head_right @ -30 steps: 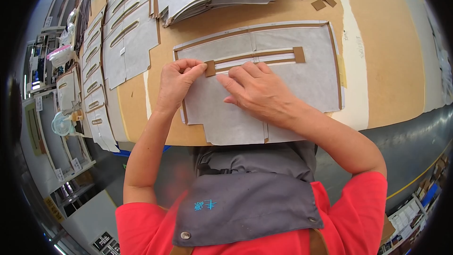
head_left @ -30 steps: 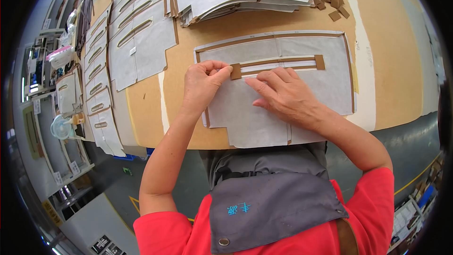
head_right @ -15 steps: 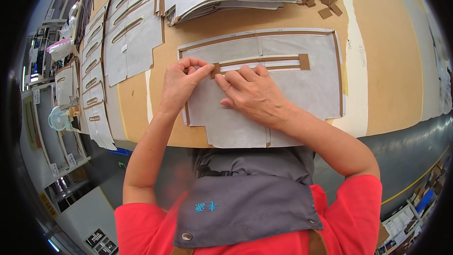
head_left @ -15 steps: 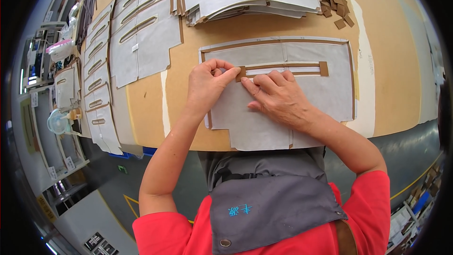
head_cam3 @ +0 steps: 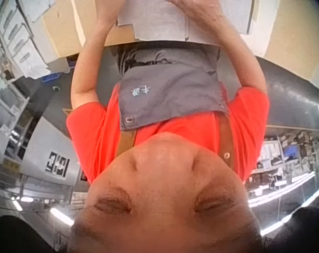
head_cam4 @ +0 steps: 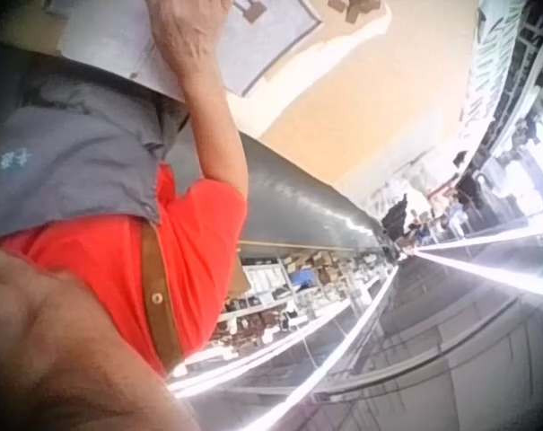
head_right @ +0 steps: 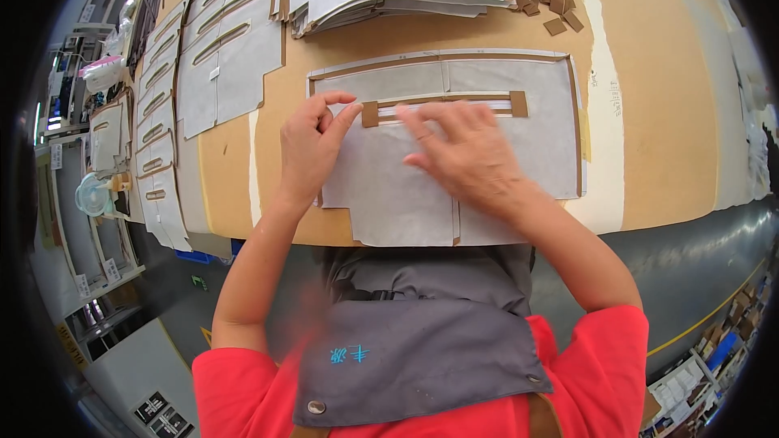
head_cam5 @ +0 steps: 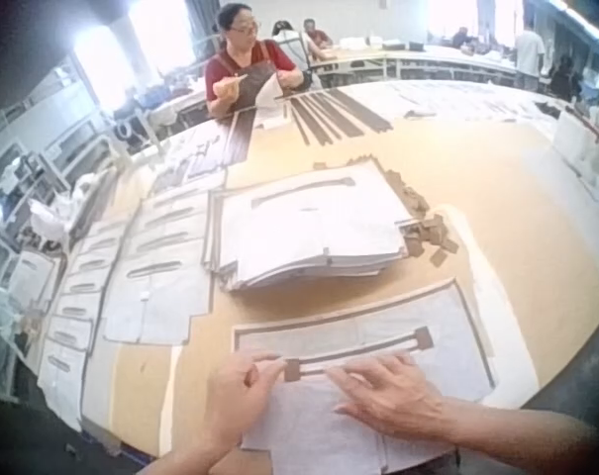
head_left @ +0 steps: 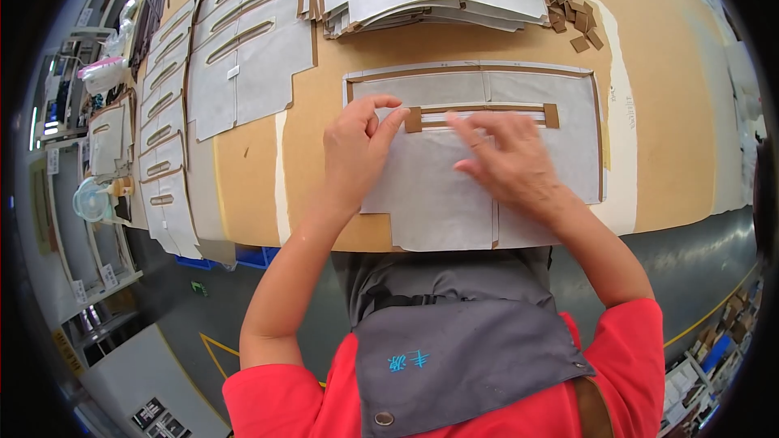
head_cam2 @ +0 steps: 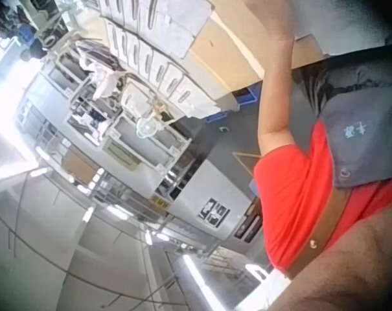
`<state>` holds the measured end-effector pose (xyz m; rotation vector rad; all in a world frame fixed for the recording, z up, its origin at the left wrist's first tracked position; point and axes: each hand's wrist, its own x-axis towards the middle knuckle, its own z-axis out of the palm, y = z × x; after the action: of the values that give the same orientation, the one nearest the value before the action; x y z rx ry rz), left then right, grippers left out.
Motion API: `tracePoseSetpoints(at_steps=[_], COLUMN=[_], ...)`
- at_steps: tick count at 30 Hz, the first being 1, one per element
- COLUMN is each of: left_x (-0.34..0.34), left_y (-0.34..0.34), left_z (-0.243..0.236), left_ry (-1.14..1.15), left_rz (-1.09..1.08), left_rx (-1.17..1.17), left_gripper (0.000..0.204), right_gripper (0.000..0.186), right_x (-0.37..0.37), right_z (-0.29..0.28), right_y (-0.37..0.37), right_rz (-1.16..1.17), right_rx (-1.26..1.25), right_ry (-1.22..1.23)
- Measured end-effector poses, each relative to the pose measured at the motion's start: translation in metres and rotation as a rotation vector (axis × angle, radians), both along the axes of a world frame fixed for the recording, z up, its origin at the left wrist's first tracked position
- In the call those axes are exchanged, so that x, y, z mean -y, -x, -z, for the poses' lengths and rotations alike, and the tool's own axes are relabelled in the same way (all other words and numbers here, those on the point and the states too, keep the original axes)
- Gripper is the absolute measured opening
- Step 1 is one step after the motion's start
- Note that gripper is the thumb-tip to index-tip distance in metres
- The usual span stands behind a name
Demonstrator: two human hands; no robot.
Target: Applying adhesive leather tabs to the cutouts of leather bag or accessory panels.
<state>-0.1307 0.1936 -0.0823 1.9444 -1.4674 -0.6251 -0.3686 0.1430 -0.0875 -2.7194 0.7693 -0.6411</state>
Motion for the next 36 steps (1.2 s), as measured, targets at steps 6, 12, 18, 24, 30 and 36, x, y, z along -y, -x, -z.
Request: tracePoseSetpoints(at_steps=[6, 12, 18, 24, 30, 36], left_x=[-0.025, -0.029, -0.028, -0.025, -0.023, -0.026], left_y=[0.018, 0.015, 0.013, 0.019, 0.018, 0.018], left_z=[0.017, 0.017, 0.023, 0.014, 0.018, 0.021], left_ry=[0.254, 0.2, 0.23, 0.223, 0.248, 0.313], left_rz=[0.18, 0.204, 0.24, 0.228, 0.228, 0.245], left_rx=[0.433, 0.573, 0.554, 0.533, 0.541, 0.562], left_gripper=[0.039, 0.041, 0.043, 0.044, 0.043, 0.044], right_gripper=[0.054, 0.053, 0.055, 0.053, 0.052, 0.048], right_x=[0.015, 0.005, 0.006, 0.003, 0.013, 0.041], right_z=[-0.003, 0.003, 0.009, 0.003, 0.01, 0.004], right_y=[0.078, 0.087, 0.089, 0.088, 0.094, 0.112], right_rz=[0.354, 0.366, 0.342, 0.379, 0.358, 0.778], right_rx=[-0.003, -0.169, -0.228, -0.18, -0.194, 0.489], right_ry=[-0.028, -0.02, 0.095, 0.031, 0.033, -0.275])
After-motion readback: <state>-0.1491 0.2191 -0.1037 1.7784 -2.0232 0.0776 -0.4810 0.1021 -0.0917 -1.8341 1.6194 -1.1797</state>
